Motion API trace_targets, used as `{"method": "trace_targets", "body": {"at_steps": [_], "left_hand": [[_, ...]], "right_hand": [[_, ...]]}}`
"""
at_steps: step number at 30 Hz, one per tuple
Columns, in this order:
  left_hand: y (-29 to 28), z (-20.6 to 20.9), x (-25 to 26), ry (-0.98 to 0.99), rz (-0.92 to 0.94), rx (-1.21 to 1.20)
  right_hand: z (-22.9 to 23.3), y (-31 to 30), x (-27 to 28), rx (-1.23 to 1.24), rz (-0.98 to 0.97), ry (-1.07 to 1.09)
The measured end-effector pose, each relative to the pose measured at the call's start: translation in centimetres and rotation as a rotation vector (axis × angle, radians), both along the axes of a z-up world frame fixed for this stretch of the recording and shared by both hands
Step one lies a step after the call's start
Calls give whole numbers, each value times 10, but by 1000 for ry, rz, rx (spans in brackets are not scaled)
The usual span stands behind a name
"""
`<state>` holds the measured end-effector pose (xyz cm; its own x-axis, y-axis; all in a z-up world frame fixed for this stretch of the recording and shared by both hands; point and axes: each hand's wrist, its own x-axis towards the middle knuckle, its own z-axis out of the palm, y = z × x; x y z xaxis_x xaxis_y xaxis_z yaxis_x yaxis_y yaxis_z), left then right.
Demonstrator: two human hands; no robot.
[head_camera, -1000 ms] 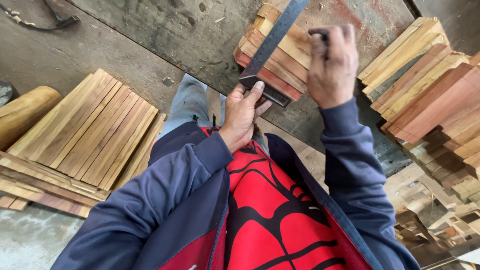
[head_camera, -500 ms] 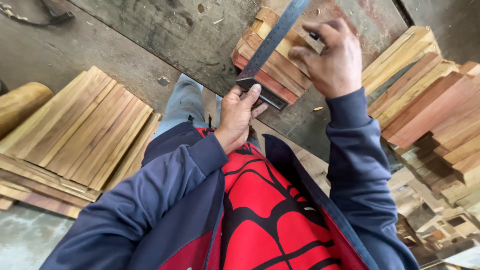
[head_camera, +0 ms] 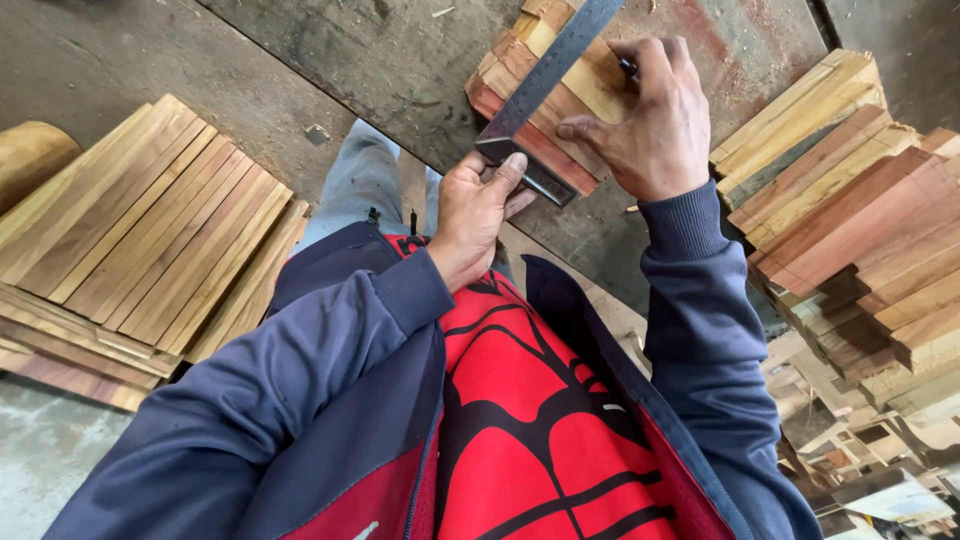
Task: The person measures and marks small wooden planks using a metal square ruler and a pen. They handle the wood pieces, align the ruler, and draw lines on the surfaces before stacking the marked planks on the workbench.
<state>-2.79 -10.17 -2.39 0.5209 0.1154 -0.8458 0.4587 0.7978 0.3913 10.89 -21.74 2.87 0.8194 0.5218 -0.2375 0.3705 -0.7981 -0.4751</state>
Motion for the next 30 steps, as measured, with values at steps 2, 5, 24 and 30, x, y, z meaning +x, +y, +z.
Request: {"method": "trace_targets", "body": {"at_steps": [2,5,24,30], "left_hand": [[0,1,0,13,11,-12],[1,1,1,31,15,-20],[4,2,2,37,-11,-130],[4,7,4,55,-26,-126]], "right_hand": [[0,0,-1,0,-2,4],[-1,-2,0,0,4,2],[65,-8,28,542,19,0],[28,23,27,933,-188,326]]}}
